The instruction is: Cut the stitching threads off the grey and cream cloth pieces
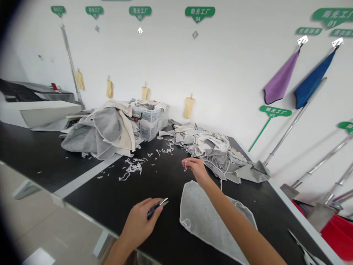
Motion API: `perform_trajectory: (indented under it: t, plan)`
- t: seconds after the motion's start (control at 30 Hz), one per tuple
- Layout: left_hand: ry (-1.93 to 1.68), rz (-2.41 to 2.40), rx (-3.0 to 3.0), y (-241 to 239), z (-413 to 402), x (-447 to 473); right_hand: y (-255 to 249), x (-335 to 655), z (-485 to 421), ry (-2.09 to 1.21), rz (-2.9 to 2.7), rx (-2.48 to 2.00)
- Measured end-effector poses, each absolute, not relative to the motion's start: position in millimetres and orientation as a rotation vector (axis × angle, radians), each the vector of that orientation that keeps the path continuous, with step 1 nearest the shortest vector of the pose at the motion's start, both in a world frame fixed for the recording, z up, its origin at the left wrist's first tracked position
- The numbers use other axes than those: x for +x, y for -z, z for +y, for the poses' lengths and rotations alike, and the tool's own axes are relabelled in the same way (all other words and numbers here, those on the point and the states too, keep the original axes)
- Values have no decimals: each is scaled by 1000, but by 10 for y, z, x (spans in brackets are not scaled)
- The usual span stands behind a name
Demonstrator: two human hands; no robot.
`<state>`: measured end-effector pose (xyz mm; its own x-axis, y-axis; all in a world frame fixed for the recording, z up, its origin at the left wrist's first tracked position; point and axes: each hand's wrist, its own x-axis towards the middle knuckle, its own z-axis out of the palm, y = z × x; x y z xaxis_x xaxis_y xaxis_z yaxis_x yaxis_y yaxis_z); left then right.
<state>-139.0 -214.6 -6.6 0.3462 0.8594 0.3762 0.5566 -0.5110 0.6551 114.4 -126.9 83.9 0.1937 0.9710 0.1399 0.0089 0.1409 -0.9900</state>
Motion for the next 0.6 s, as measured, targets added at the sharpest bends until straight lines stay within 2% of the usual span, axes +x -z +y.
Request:
perform_trajectory:
  t: [0.2,0.4,0.6]
  plan:
    - [-908,1209,2174,145,-2194,-1553,-1004,385,-613,-964,-1447,-1217]
    - [-671,1205,2166,83,-2189,-1611,-815,-351,108,-918,-1805,-1333]
    - [-682,1169,2045,4,-2169,-1667,-660,-773,370,-1109,-2219,-1382]
